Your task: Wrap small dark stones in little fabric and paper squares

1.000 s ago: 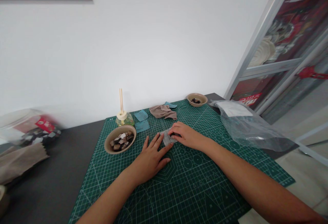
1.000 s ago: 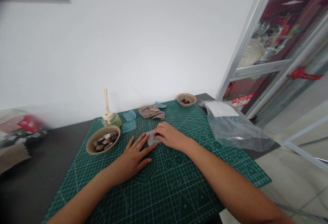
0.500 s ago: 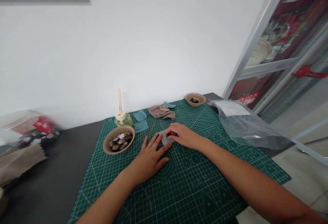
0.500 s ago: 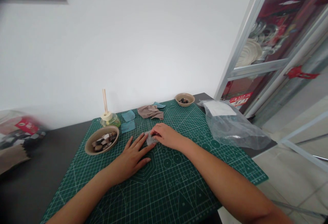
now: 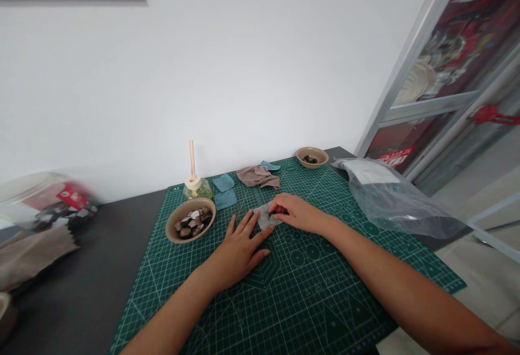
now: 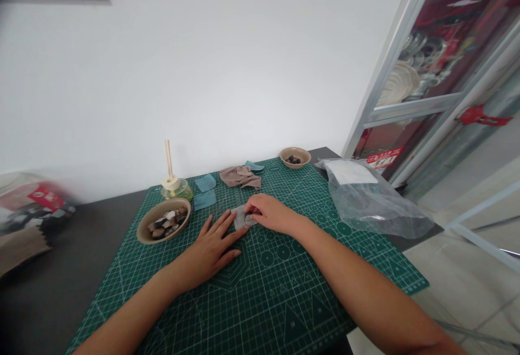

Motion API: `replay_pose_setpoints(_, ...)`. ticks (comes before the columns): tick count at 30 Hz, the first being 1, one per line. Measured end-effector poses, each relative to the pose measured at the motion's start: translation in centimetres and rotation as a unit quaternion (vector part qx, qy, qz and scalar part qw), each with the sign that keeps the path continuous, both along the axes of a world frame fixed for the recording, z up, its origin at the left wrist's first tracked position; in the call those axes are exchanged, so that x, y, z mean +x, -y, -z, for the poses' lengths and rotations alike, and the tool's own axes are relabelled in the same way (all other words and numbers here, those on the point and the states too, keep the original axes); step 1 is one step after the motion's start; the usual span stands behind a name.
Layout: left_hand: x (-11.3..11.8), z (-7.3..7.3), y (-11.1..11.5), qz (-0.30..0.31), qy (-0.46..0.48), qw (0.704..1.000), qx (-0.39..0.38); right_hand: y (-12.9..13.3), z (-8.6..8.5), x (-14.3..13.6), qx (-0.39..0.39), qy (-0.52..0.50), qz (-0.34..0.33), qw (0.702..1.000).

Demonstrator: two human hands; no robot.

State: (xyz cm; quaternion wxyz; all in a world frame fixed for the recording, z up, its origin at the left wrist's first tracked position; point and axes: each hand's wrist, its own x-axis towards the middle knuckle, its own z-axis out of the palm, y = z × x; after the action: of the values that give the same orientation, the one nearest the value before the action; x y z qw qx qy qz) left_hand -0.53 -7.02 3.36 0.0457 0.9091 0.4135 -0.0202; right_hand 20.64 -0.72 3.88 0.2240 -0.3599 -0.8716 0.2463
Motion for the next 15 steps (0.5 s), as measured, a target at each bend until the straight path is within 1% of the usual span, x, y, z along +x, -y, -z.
replay_pose_setpoints(5,-0.05,0.08,0.01,0.0,0.011,1.0,0.004,0.16,-0.02,-0.17,0.015,-0.007,-0.018,1.0)
replay_pose_setpoints(10,-0.07,0.12,0.0,0.002,0.007,1.0,0.005,0.18,-0.24,0.03,0.028,0.003,-0.018,0.999)
replay_pose_setpoints(15,-0.2,0.42,-0.04,0.002,0.017,1.0,0.011,0.22,-0.39,-0.12,0.034,0.0,-0.043,0.998)
